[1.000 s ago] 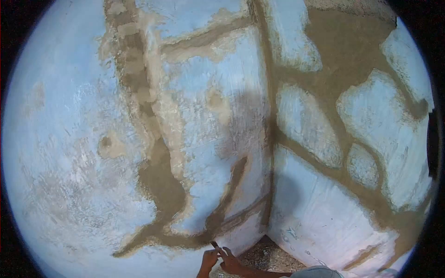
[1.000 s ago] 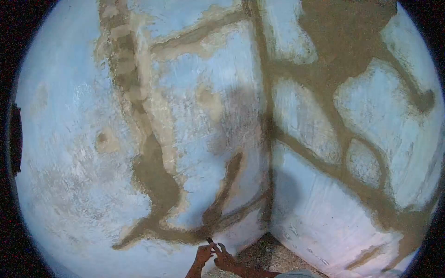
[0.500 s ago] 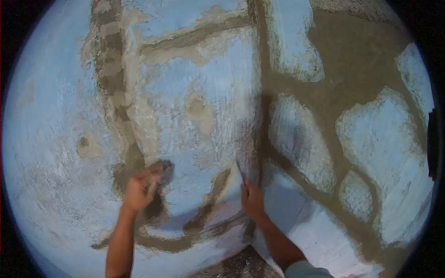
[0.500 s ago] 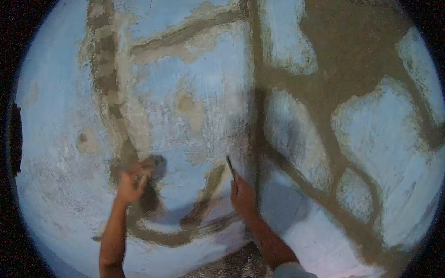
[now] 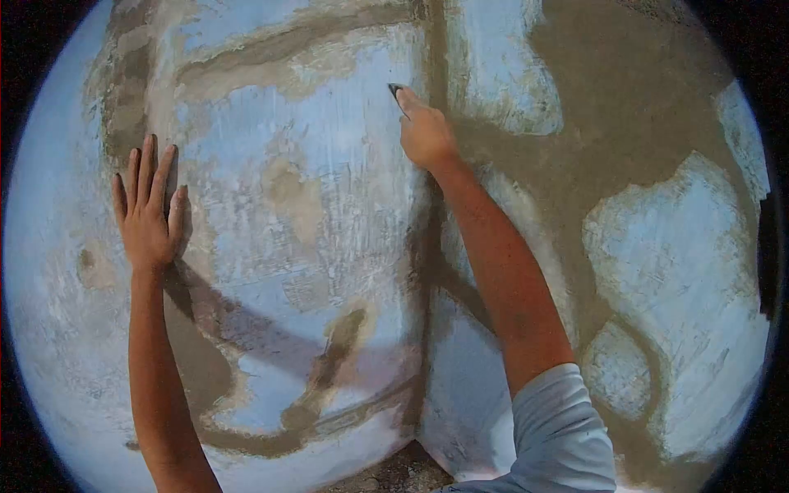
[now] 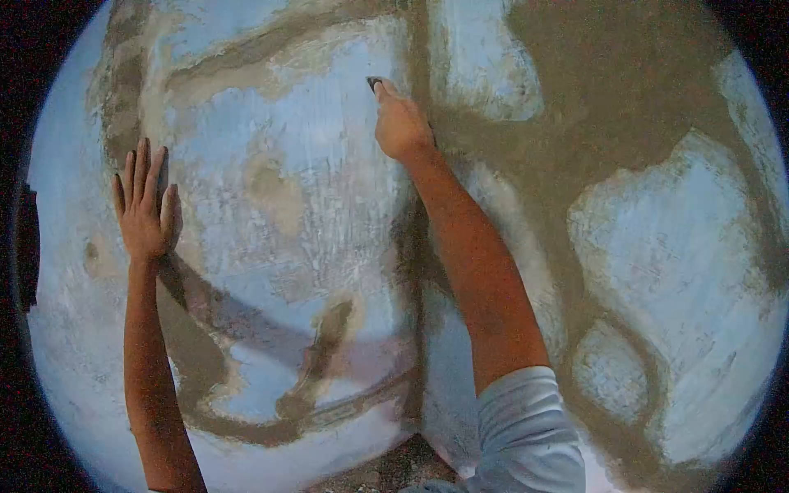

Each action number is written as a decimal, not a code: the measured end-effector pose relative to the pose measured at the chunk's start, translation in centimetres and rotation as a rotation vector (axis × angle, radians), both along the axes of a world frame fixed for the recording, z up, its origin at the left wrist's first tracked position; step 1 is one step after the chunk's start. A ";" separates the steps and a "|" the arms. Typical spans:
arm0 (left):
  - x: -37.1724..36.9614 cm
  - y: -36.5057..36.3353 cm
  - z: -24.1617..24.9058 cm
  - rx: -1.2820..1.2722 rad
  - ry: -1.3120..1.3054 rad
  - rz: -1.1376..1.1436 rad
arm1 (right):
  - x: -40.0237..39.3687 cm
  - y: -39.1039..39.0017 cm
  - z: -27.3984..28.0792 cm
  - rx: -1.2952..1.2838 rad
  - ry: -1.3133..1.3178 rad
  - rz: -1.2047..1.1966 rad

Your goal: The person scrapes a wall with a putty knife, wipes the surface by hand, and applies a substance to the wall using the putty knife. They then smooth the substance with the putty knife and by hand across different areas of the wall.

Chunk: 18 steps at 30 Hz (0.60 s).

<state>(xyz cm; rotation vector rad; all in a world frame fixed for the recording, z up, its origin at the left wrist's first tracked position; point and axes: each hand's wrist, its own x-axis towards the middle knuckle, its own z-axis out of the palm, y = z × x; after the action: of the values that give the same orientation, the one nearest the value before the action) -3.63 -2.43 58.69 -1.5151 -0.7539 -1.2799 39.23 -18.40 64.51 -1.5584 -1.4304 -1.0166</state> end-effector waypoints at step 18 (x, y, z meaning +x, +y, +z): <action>0.1 0.4 -0.2 0.062 0.025 -0.017 | 5.9 1.6 0.3 0.289 -0.096 -0.042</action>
<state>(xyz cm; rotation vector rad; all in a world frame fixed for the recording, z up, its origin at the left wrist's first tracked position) -3.54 -2.01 58.54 -1.4886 -0.6804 -1.2830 45.13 -16.81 64.84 -1.3491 -1.2531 -1.2766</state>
